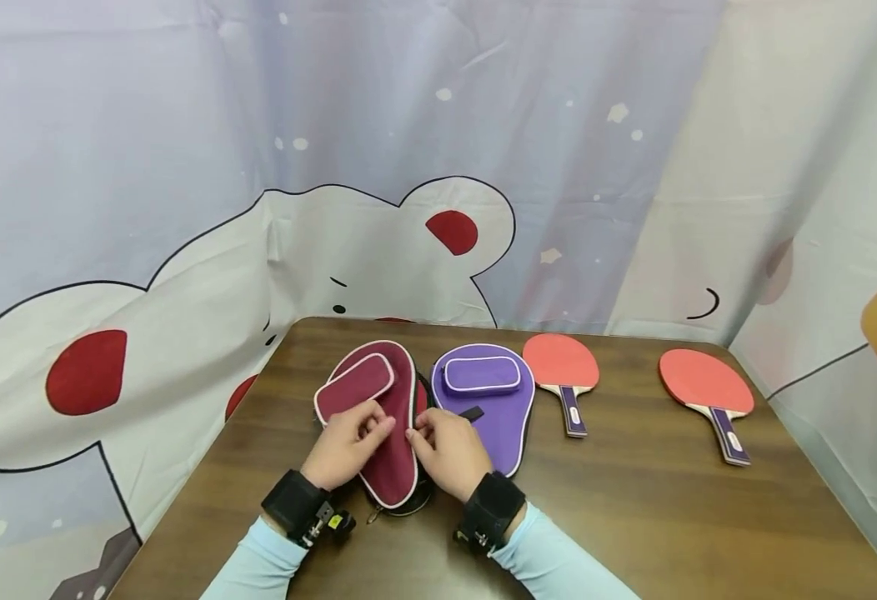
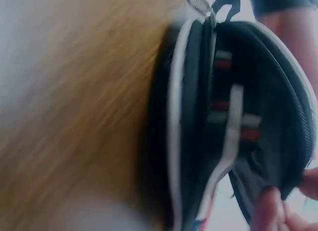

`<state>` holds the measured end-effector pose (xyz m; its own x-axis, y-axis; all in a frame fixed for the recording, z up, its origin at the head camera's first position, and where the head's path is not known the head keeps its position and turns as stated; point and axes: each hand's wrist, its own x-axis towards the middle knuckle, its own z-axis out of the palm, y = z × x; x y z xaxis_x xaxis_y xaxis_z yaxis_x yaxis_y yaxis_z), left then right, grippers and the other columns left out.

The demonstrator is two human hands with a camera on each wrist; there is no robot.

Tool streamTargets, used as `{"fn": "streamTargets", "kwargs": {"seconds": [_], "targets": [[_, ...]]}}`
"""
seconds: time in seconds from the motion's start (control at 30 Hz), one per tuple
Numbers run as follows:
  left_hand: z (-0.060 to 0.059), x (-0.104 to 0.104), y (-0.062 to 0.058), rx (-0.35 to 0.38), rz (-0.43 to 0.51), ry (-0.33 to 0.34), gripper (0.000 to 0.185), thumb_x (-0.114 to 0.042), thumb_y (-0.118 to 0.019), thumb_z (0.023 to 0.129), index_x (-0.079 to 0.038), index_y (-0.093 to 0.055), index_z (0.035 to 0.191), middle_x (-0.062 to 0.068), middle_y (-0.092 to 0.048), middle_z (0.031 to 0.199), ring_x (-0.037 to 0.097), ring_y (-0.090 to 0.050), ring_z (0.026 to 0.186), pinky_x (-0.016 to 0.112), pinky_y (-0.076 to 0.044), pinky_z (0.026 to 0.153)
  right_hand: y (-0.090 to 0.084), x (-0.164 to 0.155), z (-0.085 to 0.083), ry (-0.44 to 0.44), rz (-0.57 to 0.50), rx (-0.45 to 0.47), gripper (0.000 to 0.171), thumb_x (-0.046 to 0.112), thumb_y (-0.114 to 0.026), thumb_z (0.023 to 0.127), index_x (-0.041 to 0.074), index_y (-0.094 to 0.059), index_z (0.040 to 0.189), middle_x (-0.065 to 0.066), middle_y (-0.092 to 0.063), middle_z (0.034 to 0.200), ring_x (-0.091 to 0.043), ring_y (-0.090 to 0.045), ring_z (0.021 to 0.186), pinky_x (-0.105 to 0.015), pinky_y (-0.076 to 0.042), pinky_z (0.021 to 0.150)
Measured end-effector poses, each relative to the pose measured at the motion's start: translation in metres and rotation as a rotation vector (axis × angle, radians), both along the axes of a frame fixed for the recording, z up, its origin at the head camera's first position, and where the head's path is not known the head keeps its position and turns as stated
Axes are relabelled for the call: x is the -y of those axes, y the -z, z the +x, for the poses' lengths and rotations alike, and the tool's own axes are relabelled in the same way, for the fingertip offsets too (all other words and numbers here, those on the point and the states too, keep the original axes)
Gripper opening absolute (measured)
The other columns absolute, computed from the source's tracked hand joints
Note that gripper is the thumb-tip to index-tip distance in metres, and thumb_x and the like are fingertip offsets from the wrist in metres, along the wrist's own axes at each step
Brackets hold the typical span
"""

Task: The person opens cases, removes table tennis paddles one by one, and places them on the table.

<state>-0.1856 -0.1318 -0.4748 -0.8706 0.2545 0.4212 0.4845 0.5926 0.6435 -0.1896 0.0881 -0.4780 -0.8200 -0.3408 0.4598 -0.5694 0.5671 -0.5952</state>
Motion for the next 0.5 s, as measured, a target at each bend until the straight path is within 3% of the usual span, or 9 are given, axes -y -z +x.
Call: {"fn": "streamTargets", "kwargs": {"seconds": [0.13,0.23,0.3,0.37,0.5], "targets": [[0.013,0.003,-0.007,-0.281,-0.002,-0.287,0.035,-0.038,-0.085,0.098,-0.022,-0.057,0.084,-0.015,-0.045,0.066,0.003,-0.045,0.057,0.026,-0.039,0.054,-0.003,0.020,0.022,-0.073,0.053,-0.164,0.016,0.017,-0.082,0.099,0.011,-0.075,0.112,0.004,-0.071,0.099,-0.005,-0.066,0.080,-0.030,-0.057,0.072],[0.022,0.005,-0.017,-0.379,-0.061,-0.427,0.045,-0.045,-0.090,0.091,-0.021,-0.053,0.080,-0.012,-0.042,0.063,0.006,-0.042,0.054,0.029,-0.036,0.050,-0.005,0.031,0.036,-0.137,0.126,-0.285,0.021,0.021,-0.081,0.101,0.012,-0.074,0.119,0.002,-0.071,0.109,-0.008,-0.067,0.082,-0.031,-0.058,0.073],[0.024,0.007,-0.021,-0.385,-0.103,-0.472,0.047,-0.045,-0.088,0.091,-0.021,-0.051,0.076,-0.011,-0.041,0.060,0.009,-0.042,0.051,0.030,-0.034,0.048,-0.006,0.036,0.041,-0.157,0.159,-0.329,0.021,0.021,-0.079,0.102,0.013,-0.075,0.122,0.001,-0.071,0.111,-0.010,-0.068,0.083,-0.033,-0.059,0.074],[0.023,0.007,-0.022,-0.385,-0.115,-0.475,0.046,-0.039,-0.083,0.095,-0.021,-0.049,0.071,-0.011,-0.039,0.058,0.010,-0.042,0.048,0.031,-0.032,0.046,-0.008,0.036,0.039,-0.145,0.191,-0.343,0.017,0.022,-0.077,0.104,0.015,-0.076,0.119,0.001,-0.072,0.112,-0.013,-0.071,0.086,-0.036,-0.060,0.075],[0.014,0.008,-0.015,-0.418,-0.040,-0.433,0.043,-0.025,-0.076,0.099,-0.021,-0.048,0.067,-0.012,-0.039,0.056,0.011,-0.040,0.047,0.030,-0.030,0.046,-0.010,0.029,0.022,0.021,0.306,-0.240,0.017,0.032,-0.077,0.104,0.015,-0.076,0.105,-0.001,-0.070,0.096,-0.020,-0.070,0.076,-0.043,-0.058,0.065]]}}
